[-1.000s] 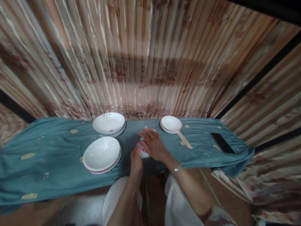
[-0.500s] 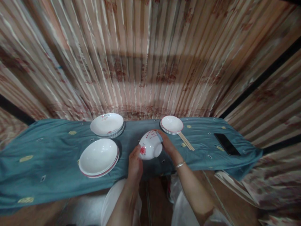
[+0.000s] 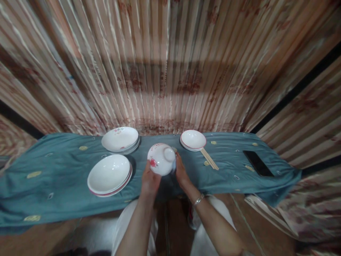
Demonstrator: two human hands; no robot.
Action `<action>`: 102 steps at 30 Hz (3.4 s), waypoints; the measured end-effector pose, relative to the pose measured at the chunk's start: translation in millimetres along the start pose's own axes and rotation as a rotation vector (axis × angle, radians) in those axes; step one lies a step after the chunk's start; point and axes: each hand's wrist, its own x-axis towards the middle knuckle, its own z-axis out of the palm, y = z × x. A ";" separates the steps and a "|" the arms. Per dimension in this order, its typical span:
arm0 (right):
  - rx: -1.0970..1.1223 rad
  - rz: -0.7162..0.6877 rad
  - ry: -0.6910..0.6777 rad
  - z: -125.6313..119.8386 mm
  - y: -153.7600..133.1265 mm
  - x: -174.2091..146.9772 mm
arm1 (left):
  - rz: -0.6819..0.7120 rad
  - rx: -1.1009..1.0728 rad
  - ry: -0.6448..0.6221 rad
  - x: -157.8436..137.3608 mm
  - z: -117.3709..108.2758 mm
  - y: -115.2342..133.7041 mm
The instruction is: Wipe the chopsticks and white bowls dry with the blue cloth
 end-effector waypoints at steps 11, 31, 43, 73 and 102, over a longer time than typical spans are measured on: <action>-0.245 -0.123 0.053 -34.0 -33.0 7.3 | -0.067 -0.049 -0.120 6.8 -16.8 0.1; -0.732 -0.674 -0.286 -7.4 -65.8 -40.2 | -0.064 -0.042 -0.107 3.6 -20.3 -2.8; -0.854 -0.725 -0.189 -15.2 -60.8 -31.3 | -0.049 -0.022 -0.109 -0.8 -16.9 -3.9; -0.728 -0.679 -0.187 -13.5 -71.7 -25.5 | 0.229 0.259 -0.136 -0.8 -33.4 -6.7; -0.981 -0.861 -0.223 -3.7 -43.2 -58.2 | 0.042 -0.022 -0.079 1.6 -16.7 1.0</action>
